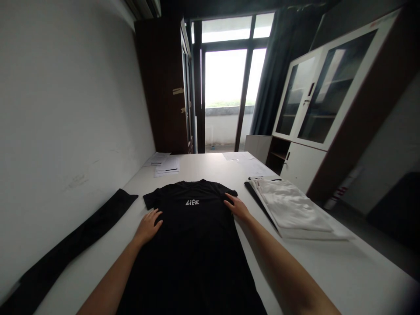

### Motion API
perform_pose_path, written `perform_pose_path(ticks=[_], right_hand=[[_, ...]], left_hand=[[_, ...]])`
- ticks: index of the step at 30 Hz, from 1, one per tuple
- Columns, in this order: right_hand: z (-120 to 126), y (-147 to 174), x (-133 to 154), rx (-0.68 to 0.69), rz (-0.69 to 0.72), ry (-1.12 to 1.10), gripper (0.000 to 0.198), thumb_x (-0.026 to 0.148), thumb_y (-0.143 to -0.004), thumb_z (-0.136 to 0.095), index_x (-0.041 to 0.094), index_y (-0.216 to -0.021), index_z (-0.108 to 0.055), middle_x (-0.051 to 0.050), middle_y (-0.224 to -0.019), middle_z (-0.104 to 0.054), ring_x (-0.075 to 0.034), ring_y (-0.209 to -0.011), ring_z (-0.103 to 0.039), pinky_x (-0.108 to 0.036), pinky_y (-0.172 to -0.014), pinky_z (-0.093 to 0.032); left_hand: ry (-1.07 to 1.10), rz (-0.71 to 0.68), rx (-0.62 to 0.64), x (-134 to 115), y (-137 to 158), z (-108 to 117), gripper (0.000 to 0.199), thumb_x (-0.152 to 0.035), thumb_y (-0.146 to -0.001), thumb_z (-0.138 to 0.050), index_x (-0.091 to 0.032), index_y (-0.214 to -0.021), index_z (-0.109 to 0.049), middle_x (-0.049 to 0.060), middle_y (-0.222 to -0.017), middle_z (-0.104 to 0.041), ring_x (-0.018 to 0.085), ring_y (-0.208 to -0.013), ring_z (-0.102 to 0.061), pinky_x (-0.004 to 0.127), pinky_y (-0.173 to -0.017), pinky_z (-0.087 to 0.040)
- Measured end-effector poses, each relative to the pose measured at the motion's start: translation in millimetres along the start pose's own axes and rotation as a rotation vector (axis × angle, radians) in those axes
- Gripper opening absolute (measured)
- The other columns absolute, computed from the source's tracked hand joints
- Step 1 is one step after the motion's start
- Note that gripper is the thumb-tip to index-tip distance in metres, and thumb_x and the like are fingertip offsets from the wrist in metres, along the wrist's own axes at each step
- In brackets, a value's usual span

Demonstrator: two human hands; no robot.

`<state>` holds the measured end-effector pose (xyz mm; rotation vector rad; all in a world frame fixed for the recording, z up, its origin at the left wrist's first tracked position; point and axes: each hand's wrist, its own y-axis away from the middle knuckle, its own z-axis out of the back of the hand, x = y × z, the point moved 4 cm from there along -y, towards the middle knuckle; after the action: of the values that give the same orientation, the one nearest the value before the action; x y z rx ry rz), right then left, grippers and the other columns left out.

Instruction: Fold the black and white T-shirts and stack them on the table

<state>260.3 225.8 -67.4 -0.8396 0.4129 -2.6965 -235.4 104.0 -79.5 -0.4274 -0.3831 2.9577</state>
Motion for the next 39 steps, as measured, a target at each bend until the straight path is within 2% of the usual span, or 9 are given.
perform_pose_path(ticks=[5, 11, 24, 39], right_hand=[[-1.1, 3.1, 7.2, 0.027, -0.024, 0.133, 0.061, 0.052, -0.096, -0.058, 0.027, -0.151, -0.052, -0.011, -0.124, -0.069, -0.029, -0.122, -0.061, -0.043, -0.110, -0.042], [4.3, 2.3, 8.2, -0.010, -0.037, 0.069, 0.056, 0.048, -0.098, -0.053, 0.024, -0.149, -0.054, -0.011, -0.143, -0.060, -0.029, -0.134, -0.054, -0.042, -0.113, -0.041], [4.8, 2.8, 8.3, -0.004, -0.004, 0.016, 0.045, 0.042, -0.098, -0.055, 0.025, -0.139, -0.064, -0.007, -0.136, -0.067, -0.026, -0.125, -0.063, -0.041, -0.111, -0.045], [5.9, 3.5, 10.1, 0.015, -0.016, 0.020, 0.043, 0.041, -0.097, -0.056, 0.027, -0.136, -0.065, -0.005, -0.136, -0.067, -0.026, -0.126, -0.063, -0.041, -0.112, -0.044]], left_hand=[[0.006, 0.004, 0.011, -2.1, 0.6, 2.9, 0.048, -0.041, -0.098, -0.050, -0.020, -0.139, -0.061, 0.009, -0.153, -0.053, 0.029, -0.143, -0.045, 0.049, -0.122, -0.032], [0.007, 0.005, 0.008, -2.5, 1.2, 3.9, 0.046, -0.041, -0.099, -0.050, -0.021, -0.139, -0.061, 0.009, -0.152, -0.053, 0.029, -0.143, -0.045, 0.049, -0.122, -0.031], [-0.004, 0.010, 0.015, -3.7, 1.5, 3.9, 0.047, -0.042, -0.099, -0.049, -0.020, -0.140, -0.061, 0.009, -0.153, -0.052, 0.029, -0.144, -0.044, 0.048, -0.122, -0.031], [0.018, 0.014, 0.017, -5.1, 1.7, 6.3, 0.047, -0.042, -0.098, -0.050, -0.021, -0.139, -0.061, 0.009, -0.153, -0.053, 0.029, -0.143, -0.045, 0.049, -0.122, -0.031]])
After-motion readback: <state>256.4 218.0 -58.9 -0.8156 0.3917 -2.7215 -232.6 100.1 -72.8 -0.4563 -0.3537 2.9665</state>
